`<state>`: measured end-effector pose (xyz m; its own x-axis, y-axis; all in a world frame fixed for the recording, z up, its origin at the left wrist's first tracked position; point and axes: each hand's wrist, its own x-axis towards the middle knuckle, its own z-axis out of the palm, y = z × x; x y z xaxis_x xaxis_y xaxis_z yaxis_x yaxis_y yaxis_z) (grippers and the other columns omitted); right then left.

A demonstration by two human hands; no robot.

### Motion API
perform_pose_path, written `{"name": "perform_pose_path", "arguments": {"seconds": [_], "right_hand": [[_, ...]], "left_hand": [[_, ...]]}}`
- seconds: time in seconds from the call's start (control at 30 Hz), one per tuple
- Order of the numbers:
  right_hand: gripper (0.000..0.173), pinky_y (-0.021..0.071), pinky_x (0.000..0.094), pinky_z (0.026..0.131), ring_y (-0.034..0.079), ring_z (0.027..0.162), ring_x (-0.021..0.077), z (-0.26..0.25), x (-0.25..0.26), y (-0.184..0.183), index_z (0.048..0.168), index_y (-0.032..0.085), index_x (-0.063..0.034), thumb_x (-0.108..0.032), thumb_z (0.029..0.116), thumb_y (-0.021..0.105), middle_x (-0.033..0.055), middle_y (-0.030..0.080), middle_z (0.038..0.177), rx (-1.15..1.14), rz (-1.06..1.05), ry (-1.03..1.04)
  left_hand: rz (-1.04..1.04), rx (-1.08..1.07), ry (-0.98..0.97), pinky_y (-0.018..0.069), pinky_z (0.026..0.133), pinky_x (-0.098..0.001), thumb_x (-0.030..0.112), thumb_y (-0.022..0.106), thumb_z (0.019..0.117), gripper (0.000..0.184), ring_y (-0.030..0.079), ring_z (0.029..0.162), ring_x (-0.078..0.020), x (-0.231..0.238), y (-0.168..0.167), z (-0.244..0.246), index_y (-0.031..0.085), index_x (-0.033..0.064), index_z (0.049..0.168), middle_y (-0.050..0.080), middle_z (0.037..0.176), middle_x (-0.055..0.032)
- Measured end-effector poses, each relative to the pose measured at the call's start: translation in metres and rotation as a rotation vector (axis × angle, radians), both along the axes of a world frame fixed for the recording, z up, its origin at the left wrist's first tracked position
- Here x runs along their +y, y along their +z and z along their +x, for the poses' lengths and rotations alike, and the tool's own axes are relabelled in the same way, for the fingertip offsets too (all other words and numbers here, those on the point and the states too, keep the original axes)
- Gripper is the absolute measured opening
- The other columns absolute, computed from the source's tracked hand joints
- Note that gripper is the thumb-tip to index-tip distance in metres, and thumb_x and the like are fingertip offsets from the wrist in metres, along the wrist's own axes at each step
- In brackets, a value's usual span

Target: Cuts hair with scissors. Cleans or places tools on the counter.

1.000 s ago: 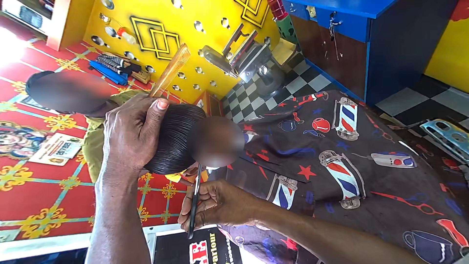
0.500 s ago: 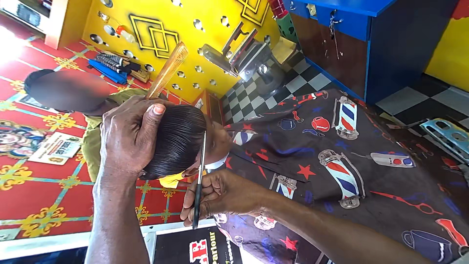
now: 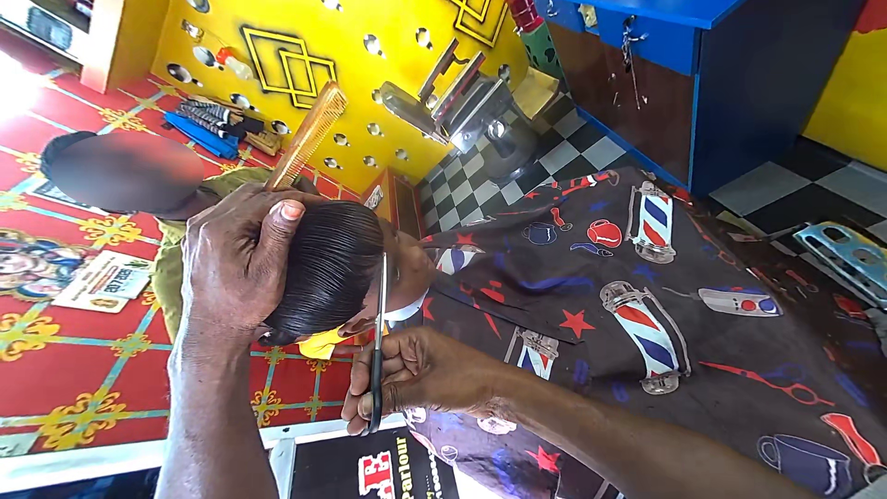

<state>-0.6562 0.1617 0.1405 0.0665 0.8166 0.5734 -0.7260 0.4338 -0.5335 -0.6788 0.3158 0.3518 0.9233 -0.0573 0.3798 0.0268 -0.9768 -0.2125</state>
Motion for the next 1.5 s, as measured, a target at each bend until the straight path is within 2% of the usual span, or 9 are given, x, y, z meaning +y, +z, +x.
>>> {"name": "perform_pose_path", "arguments": {"seconds": [0.17,0.27,0.33,0.43,0.53,0.87,1.1,1.33,1.5], "right_hand": [[0.021,0.0583,0.0311,0.089,0.07,0.1,0.0166,-0.003,-0.004,-0.002,0.116,0.063,0.0018,0.0,0.0959,0.067,0.0108,0.071,0.107,-0.022,0.06,-0.026],[0.022,0.0589,0.035,0.09,0.071,0.1,0.0197,-0.003,-0.002,-0.001,0.117,0.062,0.0034,0.0,0.0957,0.067,0.0129,0.071,0.107,-0.068,0.092,0.003],[0.022,0.0587,0.0333,0.09,0.071,0.099,0.0181,0.0,0.0,-0.001,0.117,0.062,0.003,0.0,0.0958,0.067,0.0119,0.071,0.107,-0.081,0.082,0.016],[0.02,0.0584,0.0279,0.084,0.07,0.096,0.013,0.006,-0.001,0.003,0.116,0.064,0.0013,-0.002,0.0965,0.067,0.009,0.072,0.104,-0.128,0.043,0.0],[0.018,0.0585,0.0265,0.08,0.07,0.092,0.011,0.011,-0.002,0.006,0.114,0.065,-0.0004,-0.001,0.0964,0.066,0.0069,0.072,0.101,-0.15,0.013,-0.005],[0.013,0.0597,0.0307,0.082,0.071,0.091,0.014,0.017,-0.002,0.008,0.111,0.064,0.0002,0.001,0.0972,0.064,0.0082,0.071,0.098,-0.119,-0.009,0.028],[0.014,0.0593,0.0294,0.084,0.07,0.09,0.0122,0.012,-0.007,0.008,0.11,0.063,0.0017,0.004,0.0967,0.063,0.0067,0.07,0.095,-0.097,-0.005,-0.005],[0.017,0.0596,0.0302,0.086,0.071,0.093,0.0145,0.01,-0.008,0.0,0.113,0.063,0.0011,0.003,0.0962,0.064,0.0082,0.072,0.099,-0.034,0.001,0.018],[0.021,0.0591,0.0309,0.086,0.071,0.096,0.0151,0.009,-0.013,-0.001,0.116,0.063,0.0006,-0.002,0.0954,0.068,0.0087,0.072,0.104,-0.097,0.038,0.026]], "left_hand": [[-0.012,-0.003,-0.008,0.047,0.102,-0.0438,0.048,0.034,0.1077,0.058,0.064,0.113,-0.023,0.003,0.0,-0.003,0.071,0.0048,0.118,0.068,0.117,-0.0162],[-0.009,0.007,-0.027,0.0467,0.105,-0.0442,0.047,0.033,0.1079,0.059,0.063,0.117,-0.0243,0.005,0.001,-0.005,0.071,0.0036,0.119,0.068,0.12,-0.0175],[-0.008,0.007,-0.034,0.0467,0.104,-0.0442,0.049,0.032,0.1078,0.06,0.063,0.117,-0.024,0.005,0.0,-0.006,0.071,0.0042,0.12,0.068,0.12,-0.0171],[0.0,0.005,-0.04,0.0467,0.104,-0.0443,0.049,0.032,0.1077,0.061,0.063,0.115,-0.0249,0.005,0.0,-0.007,0.071,0.0036,0.12,0.068,0.119,-0.0179],[0.014,-0.003,-0.037,0.0472,0.103,-0.0441,0.05,0.031,0.1075,0.062,0.064,0.114,-0.0253,0.005,-0.001,-0.008,0.071,0.0037,0.12,0.068,0.118,-0.0184],[0.026,-0.006,-0.039,0.047,0.103,-0.0423,0.05,0.032,0.1074,0.062,0.064,0.114,-0.0245,0.003,-0.001,-0.008,0.071,0.0034,0.119,0.068,0.118,-0.0187],[0.023,-0.014,-0.027,0.048,0.101,-0.0429,0.052,0.032,0.1072,0.063,0.064,0.111,-0.0242,0.005,-0.001,-0.009,0.071,0.0034,0.118,0.068,0.116,-0.0182],[-0.009,-0.01,-0.037,0.0469,0.103,-0.0418,0.049,0.034,0.1077,0.06,0.063,0.115,-0.0237,0.009,-0.001,-0.009,0.071,0.0027,0.119,0.067,0.119,-0.0181],[0.009,-0.011,-0.03,0.0469,0.102,-0.0431,0.05,0.032,0.1076,0.062,0.063,0.113,-0.0244,0.011,-0.001,-0.01,0.071,0.0034,0.119,0.068,0.118,-0.0178]]}}
